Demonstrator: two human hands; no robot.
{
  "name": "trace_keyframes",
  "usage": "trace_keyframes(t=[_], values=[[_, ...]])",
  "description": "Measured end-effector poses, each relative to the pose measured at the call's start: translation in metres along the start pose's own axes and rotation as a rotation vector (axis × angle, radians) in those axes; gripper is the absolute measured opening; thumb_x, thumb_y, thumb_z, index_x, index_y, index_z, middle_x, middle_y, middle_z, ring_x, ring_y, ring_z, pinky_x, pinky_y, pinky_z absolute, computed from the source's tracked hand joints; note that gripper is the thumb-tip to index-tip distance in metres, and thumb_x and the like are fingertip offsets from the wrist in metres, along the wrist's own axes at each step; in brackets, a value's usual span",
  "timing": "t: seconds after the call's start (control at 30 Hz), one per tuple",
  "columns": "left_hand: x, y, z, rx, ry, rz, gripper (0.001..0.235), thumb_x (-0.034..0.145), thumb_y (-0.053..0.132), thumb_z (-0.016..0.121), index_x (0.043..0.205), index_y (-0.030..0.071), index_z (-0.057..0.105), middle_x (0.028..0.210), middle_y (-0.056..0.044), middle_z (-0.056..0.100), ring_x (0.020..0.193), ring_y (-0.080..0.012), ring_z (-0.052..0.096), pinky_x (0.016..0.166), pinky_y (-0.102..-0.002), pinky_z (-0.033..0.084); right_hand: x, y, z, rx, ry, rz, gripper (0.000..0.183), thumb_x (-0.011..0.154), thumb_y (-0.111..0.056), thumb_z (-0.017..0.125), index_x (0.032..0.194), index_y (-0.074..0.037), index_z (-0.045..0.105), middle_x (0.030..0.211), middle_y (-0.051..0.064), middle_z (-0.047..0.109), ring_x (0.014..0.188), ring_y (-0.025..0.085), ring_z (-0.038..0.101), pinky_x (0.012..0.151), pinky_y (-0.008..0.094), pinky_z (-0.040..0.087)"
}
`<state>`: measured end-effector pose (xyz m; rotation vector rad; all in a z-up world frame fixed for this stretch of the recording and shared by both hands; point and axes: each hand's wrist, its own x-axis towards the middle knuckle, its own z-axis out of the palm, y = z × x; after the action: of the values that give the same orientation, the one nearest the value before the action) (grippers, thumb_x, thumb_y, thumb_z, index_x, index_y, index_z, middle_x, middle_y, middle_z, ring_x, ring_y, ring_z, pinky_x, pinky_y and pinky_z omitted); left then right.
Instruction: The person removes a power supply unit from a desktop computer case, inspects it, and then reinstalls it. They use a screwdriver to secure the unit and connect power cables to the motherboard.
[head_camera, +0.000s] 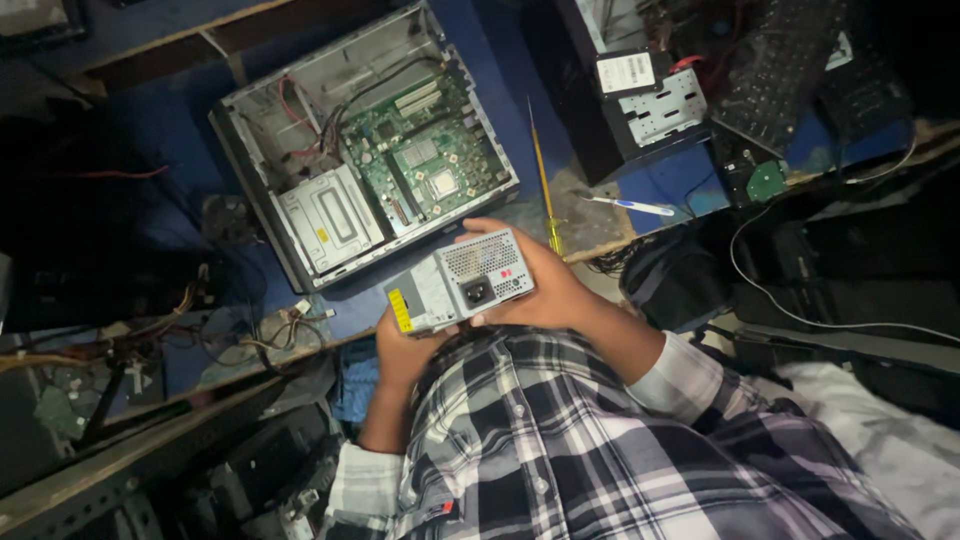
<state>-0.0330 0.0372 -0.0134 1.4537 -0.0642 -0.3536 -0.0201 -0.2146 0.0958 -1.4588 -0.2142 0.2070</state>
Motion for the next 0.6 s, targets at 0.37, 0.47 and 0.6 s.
trace_keyframes(t=[0.37,0.47,0.6], values=[[0.007,0.004,0.012,0.216,0.050,0.063,0.063,0.067,0.015,0.096,0.120,0.000,0.065,0.111,-0.009,0.076,0.098,-0.0155,0.074,0.087,-0.032,0.060,-0.001,0.015,-0.024,0.003,-0.052,0.037,0.114,0.068,-0.013,0.097,0.160,-0.002,0.031,0.154,0.013,0.054,0.139,0.021,0.056,0.116,0.037,0.049],[0.012,-0.004,0.014,0.300,0.066,0.077,0.060,0.068,0.016,0.097,0.118,0.001,0.067,0.110,-0.008,0.078,0.098,-0.0158,0.076,0.087,-0.032,0.061,-0.001,0.028,-0.030,0.037,-0.065,0.056,0.115,0.067,-0.012,0.097,0.160,-0.003,0.030,0.155,0.013,0.053,0.139,0.021,0.057,0.116,0.037,0.050],[0.017,-0.014,0.018,0.343,0.075,0.120,0.058,0.071,0.015,0.093,0.121,0.001,0.068,0.114,-0.010,0.077,0.103,-0.0172,0.075,0.092,-0.032,0.059,0.000,0.040,-0.037,0.033,-0.087,0.012,0.112,0.071,-0.010,0.095,0.161,-0.002,0.030,0.156,0.013,0.053,0.143,0.022,0.054,0.120,0.038,0.049]])
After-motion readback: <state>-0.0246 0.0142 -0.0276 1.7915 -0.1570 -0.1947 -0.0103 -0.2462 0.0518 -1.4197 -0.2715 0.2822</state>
